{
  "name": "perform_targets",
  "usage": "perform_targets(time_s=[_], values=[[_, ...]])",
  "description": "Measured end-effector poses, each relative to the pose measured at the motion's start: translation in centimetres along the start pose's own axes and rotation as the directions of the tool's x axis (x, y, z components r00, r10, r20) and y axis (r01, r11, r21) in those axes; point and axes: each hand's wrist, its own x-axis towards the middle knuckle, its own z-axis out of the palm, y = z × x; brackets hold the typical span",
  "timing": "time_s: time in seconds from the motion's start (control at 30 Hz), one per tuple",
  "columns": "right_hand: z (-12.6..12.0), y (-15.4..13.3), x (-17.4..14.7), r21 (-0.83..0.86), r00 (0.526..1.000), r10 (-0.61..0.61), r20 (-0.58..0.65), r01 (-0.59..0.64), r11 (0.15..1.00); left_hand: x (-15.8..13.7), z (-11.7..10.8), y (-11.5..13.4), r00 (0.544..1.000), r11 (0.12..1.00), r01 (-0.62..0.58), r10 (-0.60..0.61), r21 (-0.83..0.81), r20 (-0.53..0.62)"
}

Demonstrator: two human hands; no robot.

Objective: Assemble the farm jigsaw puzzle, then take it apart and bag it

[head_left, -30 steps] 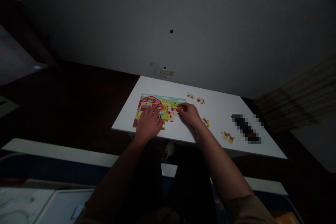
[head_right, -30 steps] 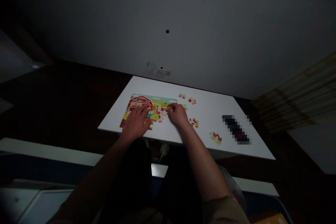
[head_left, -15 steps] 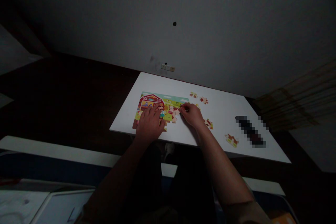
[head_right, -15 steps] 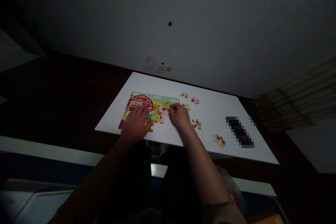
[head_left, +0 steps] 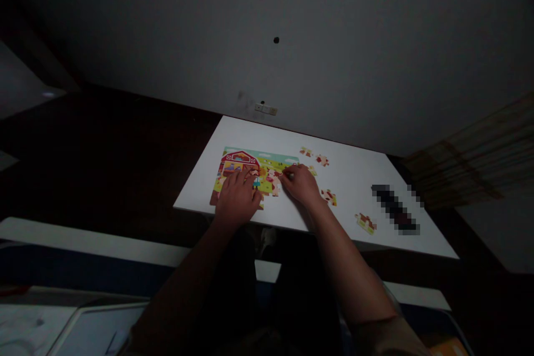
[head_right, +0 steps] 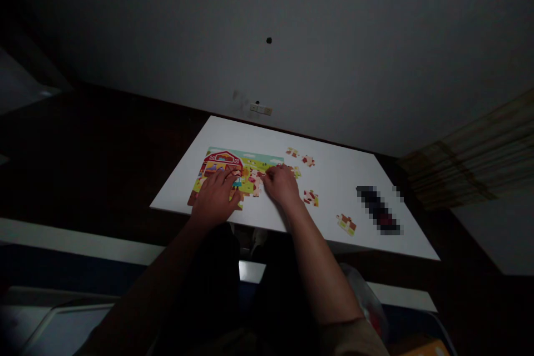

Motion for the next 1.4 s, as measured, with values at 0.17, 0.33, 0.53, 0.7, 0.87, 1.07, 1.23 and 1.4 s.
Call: perform_targets(time_s=[0.17, 0.33, 0.53, 0.7, 0.87, 1.07, 1.23, 1.4], values=[[0.3, 0.0, -0.8, -0.046, 0.997, 0.065, -0.041, -0.066, 0.997, 0.0, 0.0, 0.0, 1.0, 1.0, -0.006, 0.006, 0.005, 0.015], [-0.5, -0.9, -3.1, -0.1, 0.999, 0.002, -0.032, -0.006, 0.995, 0.0, 0.1, 0.0, 1.0, 0.999, -0.016, 0.016, 0.049, -0.001], [-0.8, -2.5, -6.5, -0.172, 0.988, -0.156, -0.013, 0.151, 0.973, 0.0, 0.2, 0.0, 0.998, 0.996, -0.057, 0.058, 0.062, -0.01], [-2.3, 0.9, -5.0, -0.104, 0.991, -0.128, 0.025, 0.13, 0.986, 0.0, 0.2, 0.1, 0.998, 0.995, -0.062, 0.063, 0.081, -0.005], [-4.7, 7.4, -0.2, -0.168, 1.0, 0.007, 0.007, -0.005, 0.986, 0.0, 0.1, 0.3, 0.998, 0.993, -0.057, 0.056, 0.103, 0.005], [-5.6, 10.1, 1.8, -0.172, 0.977, -0.006, 0.214, 0.044, 0.984, 0.0, -0.1, 0.5, 0.999, 0.994, -0.037, 0.035, 0.103, 0.02], [-5.3, 9.9, 1.3, -0.125, 0.988, -0.022, 0.154, 0.041, 0.991, 0.0, -0.2, 0.6, 0.998, 0.995, -0.053, 0.05, 0.089, 0.028], [-4.6, 9.1, 1.3, -0.132, 0.99, 0.057, 0.13, -0.04, 0.99, 0.0, -0.2, 0.8, 0.998, 0.993, -0.055, 0.051, 0.109, 0.034]])
